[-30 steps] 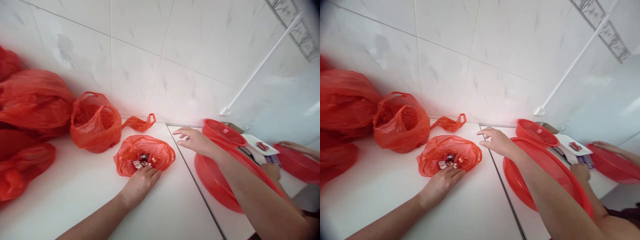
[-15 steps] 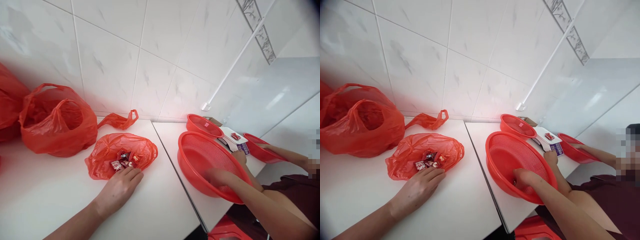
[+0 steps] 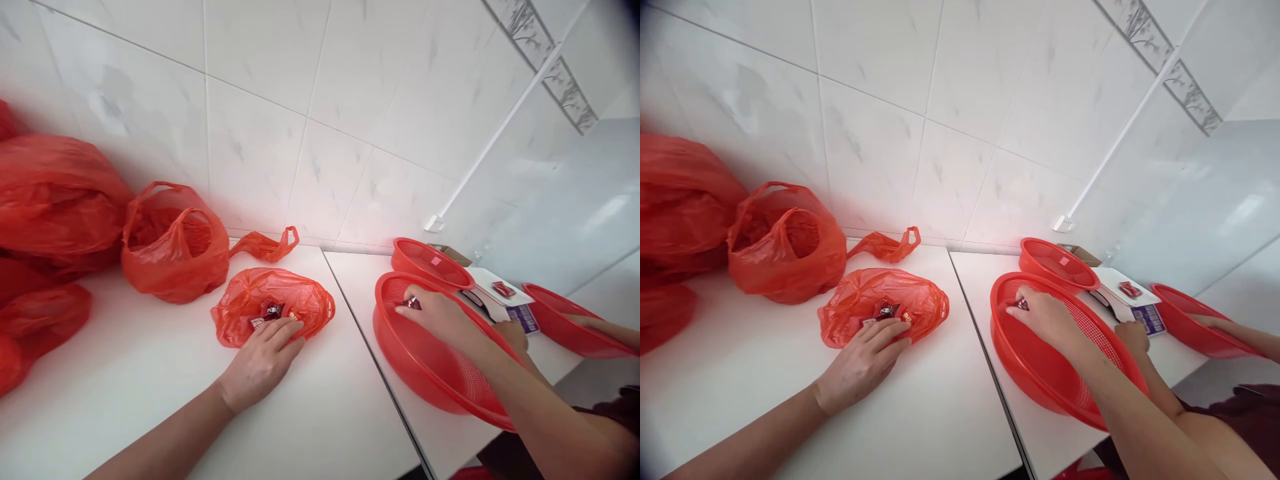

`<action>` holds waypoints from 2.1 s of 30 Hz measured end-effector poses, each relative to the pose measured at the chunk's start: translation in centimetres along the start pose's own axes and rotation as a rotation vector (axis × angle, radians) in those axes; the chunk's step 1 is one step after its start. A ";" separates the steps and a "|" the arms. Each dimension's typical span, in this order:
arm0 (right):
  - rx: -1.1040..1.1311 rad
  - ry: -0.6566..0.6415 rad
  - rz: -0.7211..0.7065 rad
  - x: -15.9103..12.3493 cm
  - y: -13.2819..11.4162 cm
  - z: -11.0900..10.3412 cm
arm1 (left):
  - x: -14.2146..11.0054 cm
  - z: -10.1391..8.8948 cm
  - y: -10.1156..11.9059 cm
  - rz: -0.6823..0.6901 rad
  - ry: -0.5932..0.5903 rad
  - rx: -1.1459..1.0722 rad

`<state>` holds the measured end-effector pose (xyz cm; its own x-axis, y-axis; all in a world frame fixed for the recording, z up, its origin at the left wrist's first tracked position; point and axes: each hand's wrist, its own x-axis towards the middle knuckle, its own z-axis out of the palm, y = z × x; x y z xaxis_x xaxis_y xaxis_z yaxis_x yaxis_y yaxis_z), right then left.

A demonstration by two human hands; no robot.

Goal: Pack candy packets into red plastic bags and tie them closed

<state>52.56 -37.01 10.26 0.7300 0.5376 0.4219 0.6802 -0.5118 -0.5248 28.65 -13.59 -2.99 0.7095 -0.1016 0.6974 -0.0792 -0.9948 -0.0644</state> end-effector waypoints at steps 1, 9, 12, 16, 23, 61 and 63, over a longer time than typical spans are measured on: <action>-0.054 -0.059 -0.035 0.1 -1.9 0.5 | 0.1 -0.2 -0.2 -0.027 0.041 0.038; -0.058 -0.385 -0.251 -1.7 -13.1 8.9 | -1.2 -3.4 -5.9 -0.335 0.293 0.276; -0.003 -0.450 -0.223 -1.3 -14.1 12.8 | -2.0 -4.2 -7.9 -0.418 0.287 0.301; 0.104 -0.319 -0.192 0.0 -13.4 15.8 | -2.3 -4.4 -8.5 -0.455 0.231 0.246; 0.270 0.104 0.093 -0.3 -7.0 17.3 | -2.3 -3.7 -8.3 -0.488 0.050 0.113; 1.337 0.053 0.133 5.7 -12.7 15.4 | -3.5 -1.4 -11.3 -1.167 0.667 -0.821; 1.306 0.056 0.126 5.5 -12.2 15.9 | -3.5 -1.4 -11.3 -1.177 0.674 -0.841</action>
<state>47.24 -17.17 7.17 0.8067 0.4892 0.3315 0.0660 0.4828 -0.8732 26.10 -1.96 -3.74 0.2438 0.9341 0.2606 -0.2440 -0.2010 0.9487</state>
